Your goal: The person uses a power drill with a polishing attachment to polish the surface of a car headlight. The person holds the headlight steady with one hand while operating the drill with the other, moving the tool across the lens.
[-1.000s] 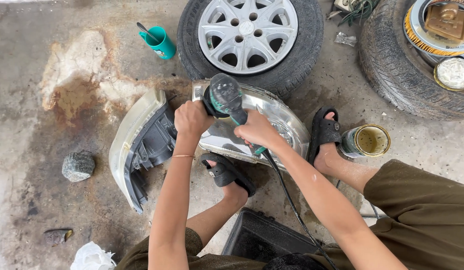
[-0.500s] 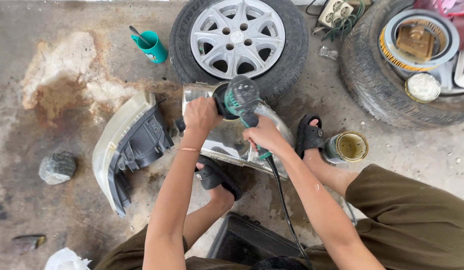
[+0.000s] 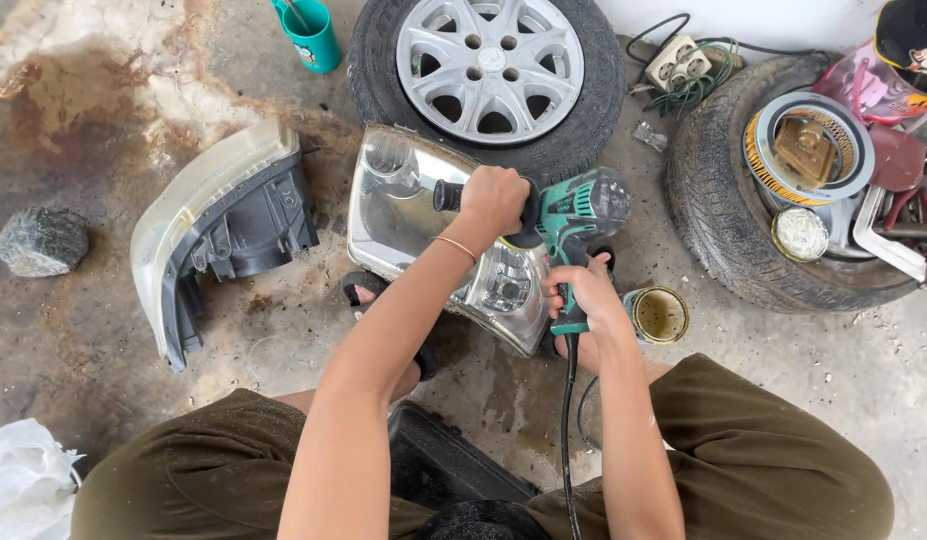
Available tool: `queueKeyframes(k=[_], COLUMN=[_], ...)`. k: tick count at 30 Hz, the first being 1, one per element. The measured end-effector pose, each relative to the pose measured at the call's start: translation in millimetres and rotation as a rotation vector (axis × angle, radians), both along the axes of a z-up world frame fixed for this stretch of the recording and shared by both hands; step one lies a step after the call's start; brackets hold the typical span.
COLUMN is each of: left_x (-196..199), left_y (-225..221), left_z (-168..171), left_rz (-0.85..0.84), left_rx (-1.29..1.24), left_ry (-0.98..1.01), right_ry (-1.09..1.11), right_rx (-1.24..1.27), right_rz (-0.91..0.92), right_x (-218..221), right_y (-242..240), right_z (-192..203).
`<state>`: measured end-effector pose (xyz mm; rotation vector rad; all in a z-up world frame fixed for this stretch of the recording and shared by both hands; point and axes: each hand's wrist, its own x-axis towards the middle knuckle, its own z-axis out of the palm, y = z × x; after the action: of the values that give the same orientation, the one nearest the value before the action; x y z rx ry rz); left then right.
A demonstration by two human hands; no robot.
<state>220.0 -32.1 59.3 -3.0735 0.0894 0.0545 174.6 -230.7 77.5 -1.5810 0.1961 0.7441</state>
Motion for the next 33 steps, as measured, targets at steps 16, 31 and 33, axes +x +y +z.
queueKeyframes(k=[16, 31, 33], left_x=[27, -3, -11], left_y=[-89, -80, -73], left_z=[-60, -51, -44], left_rz=[-0.255, -0.315, -0.325], left_rx=[0.076, 0.169, 0.167], left_ry=[0.084, 0.116, 0.100], right_ry=[0.333, 0.260, 0.254], right_rx=[0.120, 0.158, 0.186], right_rz=[-0.114, -0.205, -0.217], right_x=[-29, -61, -67], right_y=[-63, -57, -49], right_z=[-4, 0, 9])
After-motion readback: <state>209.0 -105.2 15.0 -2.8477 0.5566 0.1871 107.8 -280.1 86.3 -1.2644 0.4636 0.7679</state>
